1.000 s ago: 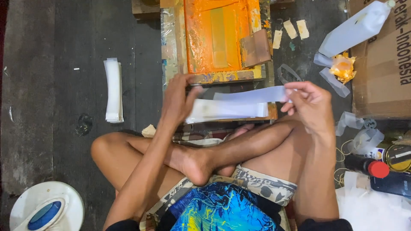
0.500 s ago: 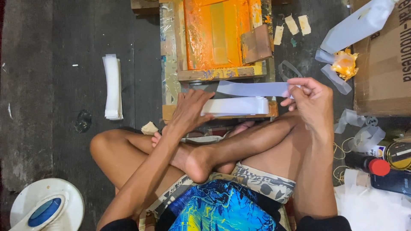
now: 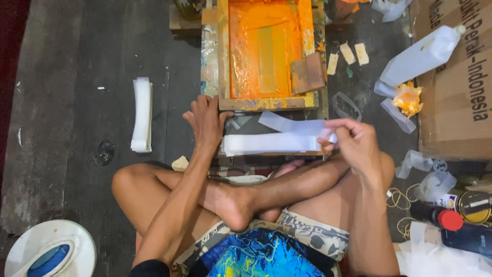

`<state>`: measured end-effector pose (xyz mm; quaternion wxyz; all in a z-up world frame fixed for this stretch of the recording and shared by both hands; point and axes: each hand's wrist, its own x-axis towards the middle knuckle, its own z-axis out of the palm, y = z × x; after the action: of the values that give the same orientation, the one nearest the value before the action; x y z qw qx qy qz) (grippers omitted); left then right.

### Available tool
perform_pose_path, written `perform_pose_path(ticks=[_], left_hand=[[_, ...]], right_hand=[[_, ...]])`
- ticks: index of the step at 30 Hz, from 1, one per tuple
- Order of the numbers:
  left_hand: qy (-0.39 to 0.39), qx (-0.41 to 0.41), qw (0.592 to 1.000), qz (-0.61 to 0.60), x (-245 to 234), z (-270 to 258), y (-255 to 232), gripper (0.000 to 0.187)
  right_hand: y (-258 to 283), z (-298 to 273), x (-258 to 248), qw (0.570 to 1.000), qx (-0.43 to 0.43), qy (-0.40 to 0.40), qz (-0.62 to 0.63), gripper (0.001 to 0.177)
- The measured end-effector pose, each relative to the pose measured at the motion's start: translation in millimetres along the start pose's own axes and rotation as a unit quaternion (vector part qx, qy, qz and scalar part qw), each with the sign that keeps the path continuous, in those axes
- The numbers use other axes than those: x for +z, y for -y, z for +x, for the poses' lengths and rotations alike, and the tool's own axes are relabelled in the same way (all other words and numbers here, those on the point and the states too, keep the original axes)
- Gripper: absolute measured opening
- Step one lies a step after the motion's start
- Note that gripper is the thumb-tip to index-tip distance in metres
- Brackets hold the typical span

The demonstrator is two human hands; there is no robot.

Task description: The person sits on the floor and uses a squeegee to spread orange ink across a screen printing frame. They then place a white strip of material under the frame, pull it through to apply the ink, and repeat the process with multiple strips.

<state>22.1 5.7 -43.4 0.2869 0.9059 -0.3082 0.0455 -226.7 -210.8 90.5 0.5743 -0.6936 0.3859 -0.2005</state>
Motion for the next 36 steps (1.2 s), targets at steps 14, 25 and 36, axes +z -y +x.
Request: perform_pose_path(ticks=[14, 25, 36], left_hand=[[-0.148, -0.006, 0.98, -0.13, -73.5, 80.7, -61.3, 0.051], [-0.149, -0.021, 0.974, -0.17, -79.1, 88.3, -60.7, 0.052], [-0.105, -0.043, 0.977, -0.179, -87.4, 87.1, -62.1, 0.053]], right_hand=[[-24.1, 2.8, 83.2, 0.915, -0.12, 0.09, -0.374, 0.058], [-16.1, 2.1, 127.2, 0.825, -0.217, 0.222, -0.473, 0.047], [-81.8, 59.6, 97.3, 0.806, -0.384, 0.113, -0.436, 0.025]])
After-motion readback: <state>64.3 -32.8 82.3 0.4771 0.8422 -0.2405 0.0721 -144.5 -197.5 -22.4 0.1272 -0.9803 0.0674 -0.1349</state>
